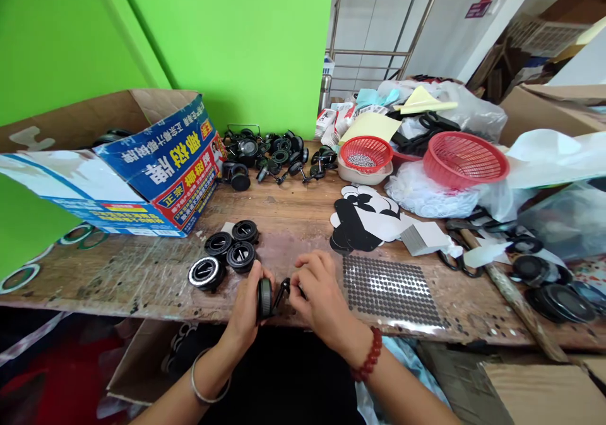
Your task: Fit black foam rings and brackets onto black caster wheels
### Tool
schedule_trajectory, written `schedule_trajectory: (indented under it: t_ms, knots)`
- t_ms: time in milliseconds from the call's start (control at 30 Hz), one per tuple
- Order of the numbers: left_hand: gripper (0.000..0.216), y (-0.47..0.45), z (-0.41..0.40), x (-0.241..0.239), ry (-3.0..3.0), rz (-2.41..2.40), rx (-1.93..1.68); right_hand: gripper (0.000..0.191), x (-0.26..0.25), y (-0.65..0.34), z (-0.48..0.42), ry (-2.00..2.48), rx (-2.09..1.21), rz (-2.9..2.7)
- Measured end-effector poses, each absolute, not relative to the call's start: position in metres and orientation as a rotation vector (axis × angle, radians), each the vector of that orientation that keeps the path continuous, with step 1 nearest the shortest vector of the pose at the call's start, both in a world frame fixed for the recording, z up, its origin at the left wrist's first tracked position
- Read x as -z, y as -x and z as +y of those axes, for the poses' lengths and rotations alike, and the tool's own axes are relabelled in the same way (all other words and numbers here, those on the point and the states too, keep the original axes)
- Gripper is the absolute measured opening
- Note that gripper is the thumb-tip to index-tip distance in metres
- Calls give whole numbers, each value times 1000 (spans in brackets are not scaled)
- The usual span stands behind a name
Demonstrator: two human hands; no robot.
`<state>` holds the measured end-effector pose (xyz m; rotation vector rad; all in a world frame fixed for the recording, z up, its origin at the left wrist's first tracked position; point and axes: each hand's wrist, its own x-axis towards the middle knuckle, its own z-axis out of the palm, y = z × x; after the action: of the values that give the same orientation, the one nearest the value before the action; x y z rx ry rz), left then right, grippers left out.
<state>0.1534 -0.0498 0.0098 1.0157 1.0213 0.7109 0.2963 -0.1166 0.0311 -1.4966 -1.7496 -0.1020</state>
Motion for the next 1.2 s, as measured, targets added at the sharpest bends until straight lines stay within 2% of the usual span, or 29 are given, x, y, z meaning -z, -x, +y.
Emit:
schedule_trajectory:
  t_ms: [267, 467, 567, 767, 933, 1100, 1200]
  knots:
    - [67, -151, -53, -9, -1133, 1007, -746, 14, -34, -290, -109, 1558, 130, -1936]
    - [66, -150, -52, -16, -919, 1068, -700, 16, -39, -287, -119, 1514, 35, -1999]
    - [65, -147, -52, -22, -841, 1030, -663, 25, -32, -282, -130, 1513, -46, -1908]
    - [63, -149, -59, -23, -828, 1005, -603, 23, -11, -272, -140, 1539, -158, -1635]
    - [57, -143, -53, -29, -1157, 895, -560, 23, -20, -281, -144, 1522, -211, -1576]
    - [29, -134, -44, -41, -1639, 436, -502, 16, -38, -304, -153, 1539, -543, -1494]
    - [36, -136, -49, -38, -1499, 563, -461, 11, -35, -330, -159, 1648, -744, -1288]
